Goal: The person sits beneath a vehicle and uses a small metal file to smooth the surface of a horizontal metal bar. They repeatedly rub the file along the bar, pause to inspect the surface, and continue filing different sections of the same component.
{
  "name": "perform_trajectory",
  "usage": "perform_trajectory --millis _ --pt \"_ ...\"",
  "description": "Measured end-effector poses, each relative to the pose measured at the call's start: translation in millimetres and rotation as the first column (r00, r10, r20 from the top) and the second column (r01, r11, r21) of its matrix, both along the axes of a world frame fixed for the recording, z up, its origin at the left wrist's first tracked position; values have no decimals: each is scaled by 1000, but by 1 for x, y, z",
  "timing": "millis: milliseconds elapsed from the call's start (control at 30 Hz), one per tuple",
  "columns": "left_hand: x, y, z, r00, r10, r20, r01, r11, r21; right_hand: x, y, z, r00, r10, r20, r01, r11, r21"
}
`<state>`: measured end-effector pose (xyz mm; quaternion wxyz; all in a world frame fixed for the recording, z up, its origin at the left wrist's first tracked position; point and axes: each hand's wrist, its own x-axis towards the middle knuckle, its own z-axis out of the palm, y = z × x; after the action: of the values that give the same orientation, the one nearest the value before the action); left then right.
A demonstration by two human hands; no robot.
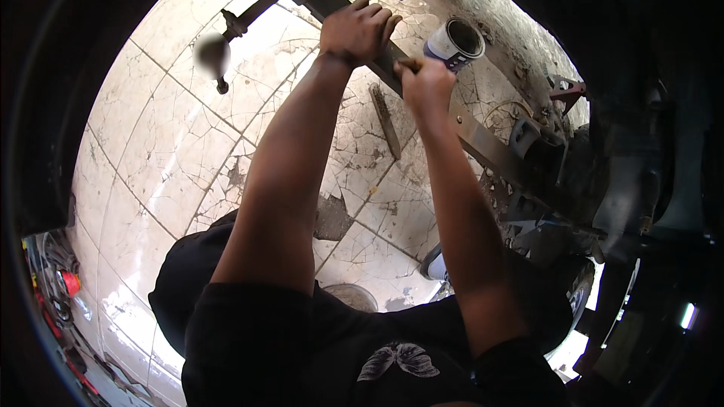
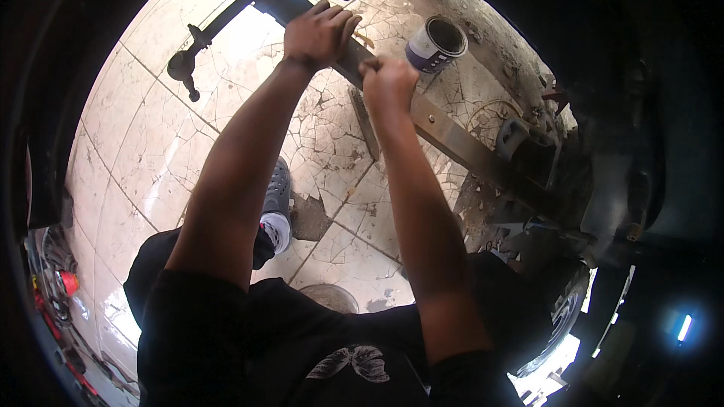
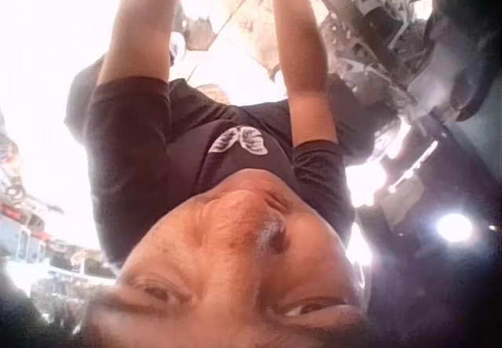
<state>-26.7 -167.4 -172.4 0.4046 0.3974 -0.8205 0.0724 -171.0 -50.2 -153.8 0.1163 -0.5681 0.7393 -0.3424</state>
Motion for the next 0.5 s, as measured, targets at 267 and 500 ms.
perform_trajectory --millis 267,500 --pt "-6 -9 -7 1000 -14 27 15 998 -58 2 -24 -1 1000 1 -16 -3 994 -107" --pt "-4 -9 0 1000 -20 -3 20 999 -35 -9 -26 -7 995 13 -98 -20 997 -77"
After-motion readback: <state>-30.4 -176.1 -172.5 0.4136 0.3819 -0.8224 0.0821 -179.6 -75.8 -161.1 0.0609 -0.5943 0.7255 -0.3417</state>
